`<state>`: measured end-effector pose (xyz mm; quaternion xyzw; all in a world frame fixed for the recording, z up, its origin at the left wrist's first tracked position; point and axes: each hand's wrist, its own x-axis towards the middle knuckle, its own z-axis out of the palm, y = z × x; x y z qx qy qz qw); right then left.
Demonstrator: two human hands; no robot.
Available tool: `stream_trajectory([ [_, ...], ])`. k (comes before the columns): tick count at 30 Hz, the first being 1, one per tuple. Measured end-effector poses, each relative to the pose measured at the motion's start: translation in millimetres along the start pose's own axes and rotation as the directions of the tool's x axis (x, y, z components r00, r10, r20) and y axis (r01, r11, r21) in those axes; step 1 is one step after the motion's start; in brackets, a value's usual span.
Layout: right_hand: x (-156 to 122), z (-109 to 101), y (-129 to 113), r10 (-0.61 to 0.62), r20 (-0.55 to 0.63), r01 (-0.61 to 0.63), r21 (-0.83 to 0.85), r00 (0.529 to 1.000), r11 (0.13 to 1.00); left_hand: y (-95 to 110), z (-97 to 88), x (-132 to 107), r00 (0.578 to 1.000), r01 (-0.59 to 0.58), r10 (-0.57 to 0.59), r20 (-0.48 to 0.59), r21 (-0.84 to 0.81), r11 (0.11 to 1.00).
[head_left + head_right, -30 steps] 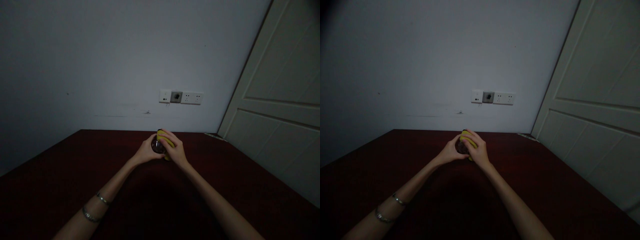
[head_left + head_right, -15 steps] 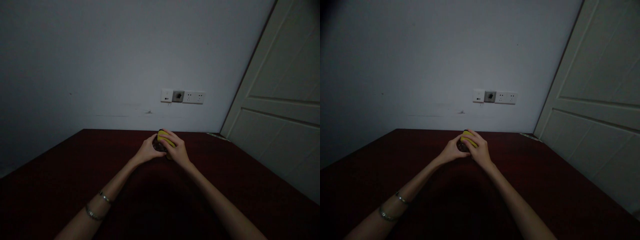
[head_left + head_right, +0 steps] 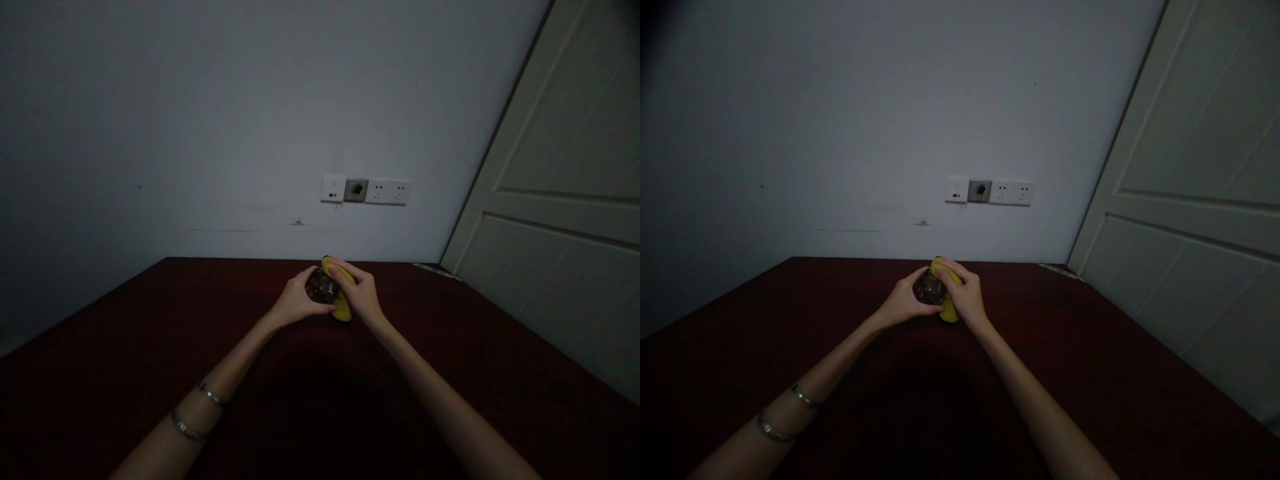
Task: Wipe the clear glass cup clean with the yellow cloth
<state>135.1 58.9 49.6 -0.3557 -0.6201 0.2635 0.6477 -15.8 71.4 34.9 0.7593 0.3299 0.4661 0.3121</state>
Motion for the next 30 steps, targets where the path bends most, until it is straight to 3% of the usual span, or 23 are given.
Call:
stream_trajectory([
  [7,-12.7,3.6,-11.9,-0.249,0.139,0.257,-0.047,0.959,0.965,3.4,2.0,1.6,0.993,0.115,-0.12,-0.001,-0.268,0.957],
  [10,-11.2,3.2,-15.4,-0.227,0.128,0.231,-0.013,0.965,0.973,7.7,1.3,0.6,0.992,0.124,-0.127,0.016,-0.358,0.926],
  [17,-1.8,1.4,-9.0,0.011,-0.005,-0.01,0.107,1.0,0.994,10.6,-0.5,-0.3,0.986,0.167,-0.151,0.07,-0.375,0.912],
  [21,-3.5,-3.0,-10.2,-0.127,0.066,0.124,0.047,0.99,0.991,10.0,-0.1,0.6,0.979,0.206,-0.191,0.077,-0.369,0.906],
  [24,-4.5,-9.2,-14.6,-0.267,0.234,0.28,-0.021,0.935,0.96,8.9,0.9,1.6,0.972,0.232,-0.226,0.06,-0.367,0.901],
  [26,-4.5,-11.8,-17.1,-0.299,0.317,0.332,-0.052,0.9,0.942,8.0,1.2,2.2,0.969,0.245,-0.242,0.054,-0.377,0.893],
  [30,-3.9,-9.8,-17.9,-0.272,0.263,0.3,-0.073,0.926,0.951,7.6,0.0,2.6,0.967,0.253,-0.239,0.083,-0.372,0.893],
])
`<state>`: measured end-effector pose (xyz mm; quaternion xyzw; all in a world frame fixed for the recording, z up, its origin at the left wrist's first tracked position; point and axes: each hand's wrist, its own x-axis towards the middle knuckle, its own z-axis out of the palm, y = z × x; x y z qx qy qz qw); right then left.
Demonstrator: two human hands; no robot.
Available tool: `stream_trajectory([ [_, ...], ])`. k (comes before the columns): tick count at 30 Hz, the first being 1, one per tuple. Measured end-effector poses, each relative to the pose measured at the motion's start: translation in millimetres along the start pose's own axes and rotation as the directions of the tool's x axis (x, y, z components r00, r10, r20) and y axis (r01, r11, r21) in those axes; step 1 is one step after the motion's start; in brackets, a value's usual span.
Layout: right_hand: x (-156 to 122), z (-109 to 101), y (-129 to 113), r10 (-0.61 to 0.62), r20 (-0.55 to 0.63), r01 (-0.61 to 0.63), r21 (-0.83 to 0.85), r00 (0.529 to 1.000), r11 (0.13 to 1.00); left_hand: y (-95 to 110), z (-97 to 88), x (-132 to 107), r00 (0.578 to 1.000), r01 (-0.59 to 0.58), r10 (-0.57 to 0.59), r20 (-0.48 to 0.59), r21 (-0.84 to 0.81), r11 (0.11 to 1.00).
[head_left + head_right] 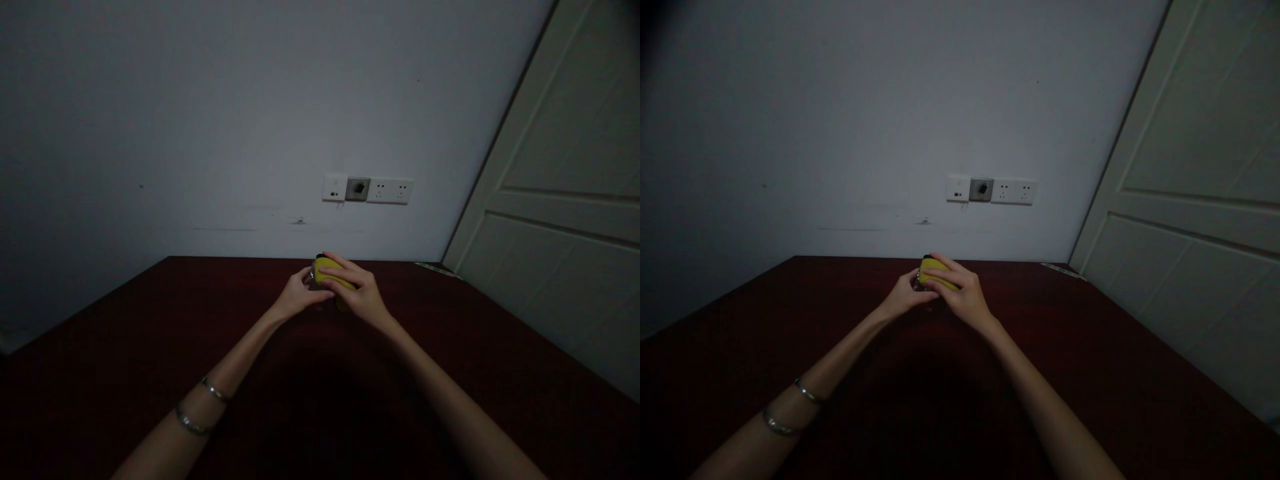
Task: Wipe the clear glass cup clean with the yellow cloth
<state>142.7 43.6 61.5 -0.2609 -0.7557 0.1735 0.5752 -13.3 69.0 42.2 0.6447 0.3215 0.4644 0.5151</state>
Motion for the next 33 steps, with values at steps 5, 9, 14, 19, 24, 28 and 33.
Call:
stream_trajectory([
  [5,1.5,6.5,5.9,0.179,-0.158,-0.169,0.073,0.971,0.983,0.9,-1.9,0.3,1.0,-0.022,0.021,0.007,0.038,0.999],
  [9,-0.5,6.9,8.9,0.19,-0.159,-0.185,0.048,0.969,0.982,-2.9,-3.4,2.7,0.999,-0.041,0.041,0.002,0.088,0.995],
  [14,-6.4,6.1,9.7,-0.048,0.079,0.053,-0.061,0.996,0.997,-6.2,-6.3,3.9,0.999,0.037,-0.03,-0.043,0.173,0.984],
  [19,-7.3,7.4,9.9,-0.023,-0.004,0.022,-0.092,1.0,0.995,-8.6,-6.6,4.2,0.998,-0.05,0.059,-0.035,0.226,0.973],
  [24,-2.9,7.1,15.8,0.14,-0.16,-0.149,-0.047,0.977,0.988,-13.2,-6.6,5.7,0.995,-0.095,0.096,0.008,0.277,0.956],
  [28,-1.0,4.3,24.0,0.23,-0.152,-0.227,0.034,0.961,0.973,-12.1,-5.4,4.3,1.0,-0.026,0.021,0.021,0.233,0.972],
  [33,-3.0,-1.0,20.6,0.117,-0.068,-0.116,0.025,0.991,0.993,-7.2,-4.0,2.4,0.997,0.081,-0.082,0.009,0.1,0.992],
])
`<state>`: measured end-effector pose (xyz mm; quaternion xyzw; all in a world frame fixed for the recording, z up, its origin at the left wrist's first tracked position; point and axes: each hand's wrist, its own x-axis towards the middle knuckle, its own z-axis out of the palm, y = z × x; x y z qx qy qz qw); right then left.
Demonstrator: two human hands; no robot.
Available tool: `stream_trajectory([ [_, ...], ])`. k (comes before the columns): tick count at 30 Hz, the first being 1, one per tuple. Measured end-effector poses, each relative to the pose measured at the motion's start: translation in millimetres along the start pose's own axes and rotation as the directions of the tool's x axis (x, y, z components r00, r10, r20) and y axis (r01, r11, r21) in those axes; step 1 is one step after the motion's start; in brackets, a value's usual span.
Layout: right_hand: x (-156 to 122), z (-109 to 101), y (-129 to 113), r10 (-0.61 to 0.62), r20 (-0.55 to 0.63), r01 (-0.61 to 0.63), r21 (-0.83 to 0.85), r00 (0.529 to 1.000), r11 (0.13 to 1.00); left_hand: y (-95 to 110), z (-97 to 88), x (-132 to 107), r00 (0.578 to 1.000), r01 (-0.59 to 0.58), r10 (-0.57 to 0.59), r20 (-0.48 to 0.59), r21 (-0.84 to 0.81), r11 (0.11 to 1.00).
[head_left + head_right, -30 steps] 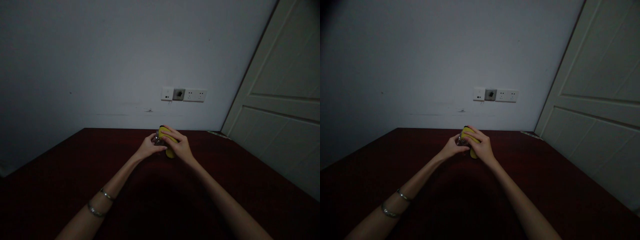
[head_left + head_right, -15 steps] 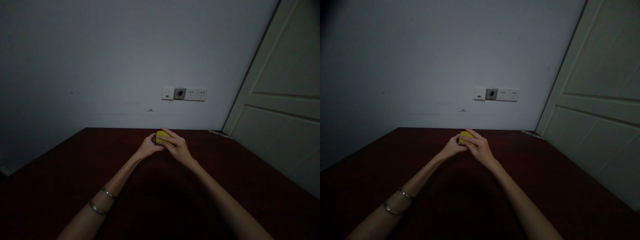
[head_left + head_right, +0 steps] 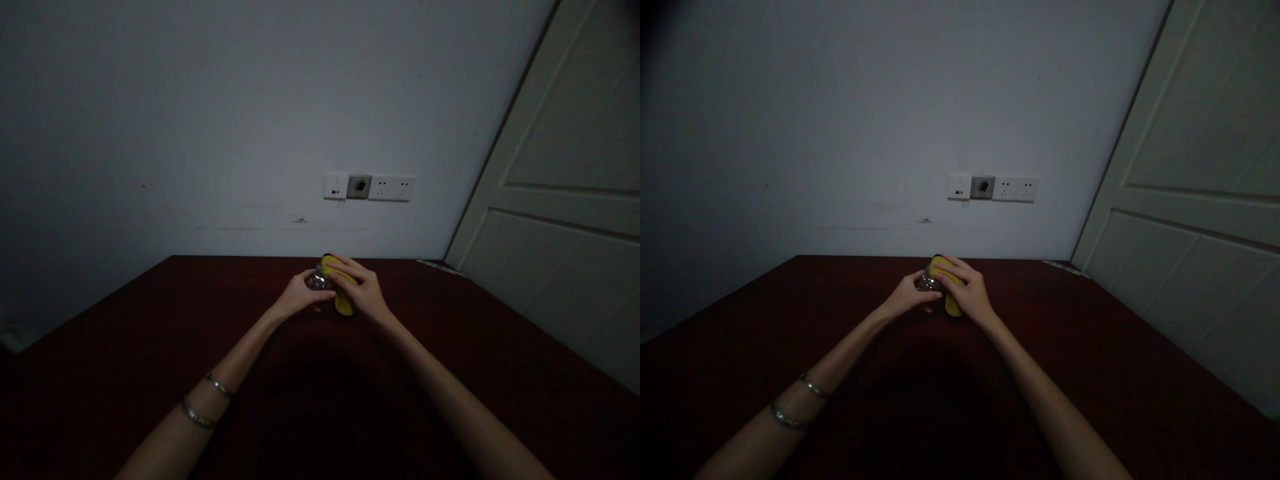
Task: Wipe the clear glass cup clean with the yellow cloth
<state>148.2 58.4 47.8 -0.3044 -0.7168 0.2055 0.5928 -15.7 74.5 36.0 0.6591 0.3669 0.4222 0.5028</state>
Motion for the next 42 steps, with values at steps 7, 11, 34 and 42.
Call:
stream_trajectory([
  [7,-1.3,1.3,-9.2,-0.09,0.032,0.09,-0.008,0.995,0.996,-2.9,-4.1,1.2,0.999,-0.039,0.043,0.029,-0.122,0.992],
  [11,-0.2,6.2,-1.0,0.097,-0.117,-0.09,0.068,0.988,0.994,-2.8,-3.9,0.1,0.992,-0.067,0.077,0.096,-0.103,0.992],
  [34,-7.6,5.6,7.6,0.13,0.092,-0.141,0.125,0.987,0.982,-7.3,-19.8,-0.3,0.95,0.081,-0.048,0.309,-0.097,0.992],
  [42,-2.1,8.3,11.0,0.417,0.028,-0.41,0.26,0.908,0.874,-0.2,-8.6,-1.1,0.984,-0.136,0.138,0.114,-0.032,0.99],
])
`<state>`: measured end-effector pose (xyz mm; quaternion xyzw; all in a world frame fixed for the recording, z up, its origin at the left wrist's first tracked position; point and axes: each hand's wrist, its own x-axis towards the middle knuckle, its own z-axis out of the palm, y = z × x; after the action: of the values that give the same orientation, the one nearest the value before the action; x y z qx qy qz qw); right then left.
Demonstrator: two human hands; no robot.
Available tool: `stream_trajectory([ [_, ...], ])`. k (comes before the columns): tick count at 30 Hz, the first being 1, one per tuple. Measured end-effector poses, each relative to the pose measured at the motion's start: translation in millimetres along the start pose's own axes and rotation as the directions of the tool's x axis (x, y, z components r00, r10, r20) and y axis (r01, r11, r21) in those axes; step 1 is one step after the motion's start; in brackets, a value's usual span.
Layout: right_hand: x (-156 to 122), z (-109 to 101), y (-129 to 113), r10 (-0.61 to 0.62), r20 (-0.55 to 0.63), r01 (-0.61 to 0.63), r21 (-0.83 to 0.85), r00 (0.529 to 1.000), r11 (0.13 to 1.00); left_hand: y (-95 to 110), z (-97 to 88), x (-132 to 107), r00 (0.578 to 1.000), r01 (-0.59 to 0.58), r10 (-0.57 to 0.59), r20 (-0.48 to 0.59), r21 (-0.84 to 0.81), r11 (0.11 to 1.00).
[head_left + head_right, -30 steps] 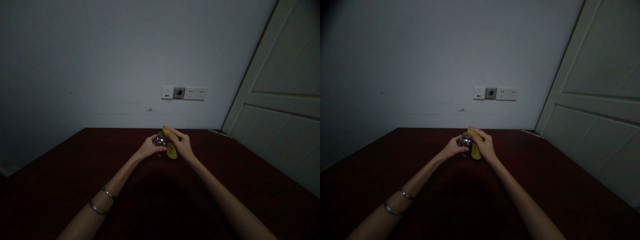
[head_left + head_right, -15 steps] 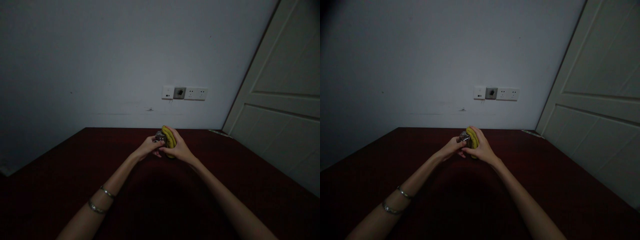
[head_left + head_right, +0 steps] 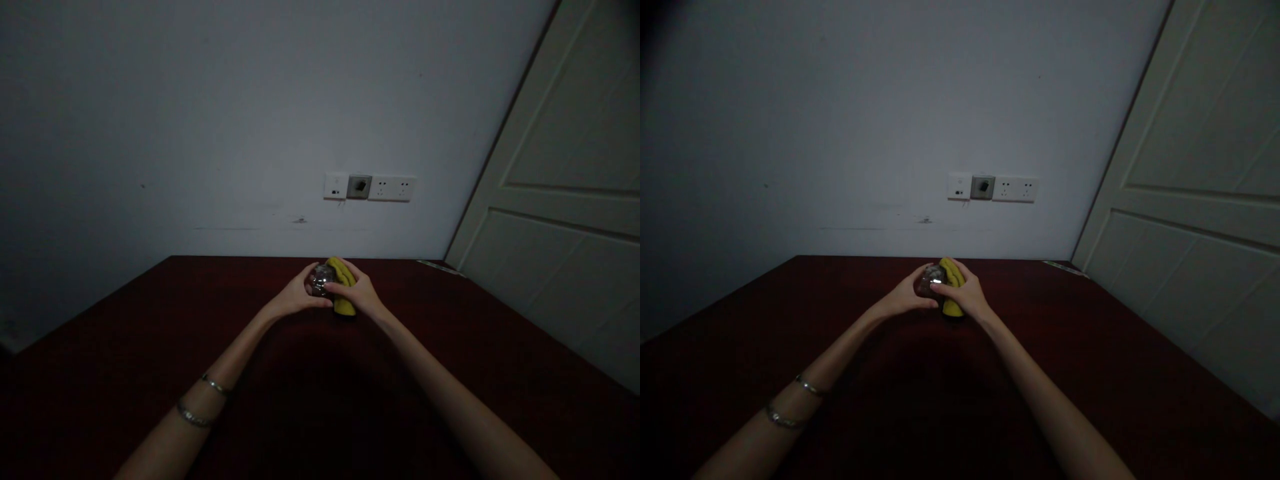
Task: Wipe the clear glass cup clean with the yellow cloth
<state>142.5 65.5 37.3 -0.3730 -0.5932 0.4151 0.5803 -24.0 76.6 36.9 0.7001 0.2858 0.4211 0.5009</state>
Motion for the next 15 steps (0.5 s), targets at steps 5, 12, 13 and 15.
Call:
stream_trajectory([
  [5,0.5,1.6,2.0,0.026,-0.02,-0.026,-0.003,0.999,1.0,6.4,4.8,-1.4,0.998,-0.034,0.038,-0.042,0.092,0.995],
  [12,2.6,0.7,3.7,-0.055,-0.036,0.052,-0.07,0.998,0.996,-4.3,0.6,1.9,0.995,-0.065,0.075,-0.073,0.134,0.989],
  [13,1.6,1.6,3.2,-0.097,-0.048,0.093,-0.089,0.994,0.992,-5.4,0.7,2.3,0.993,-0.068,0.081,-0.086,0.143,0.987],
  [15,-2.3,4.2,1.7,-0.201,-0.057,0.192,-0.137,0.978,0.972,-6.9,1.6,2.5,0.988,-0.081,0.101,-0.117,0.163,0.983],
])
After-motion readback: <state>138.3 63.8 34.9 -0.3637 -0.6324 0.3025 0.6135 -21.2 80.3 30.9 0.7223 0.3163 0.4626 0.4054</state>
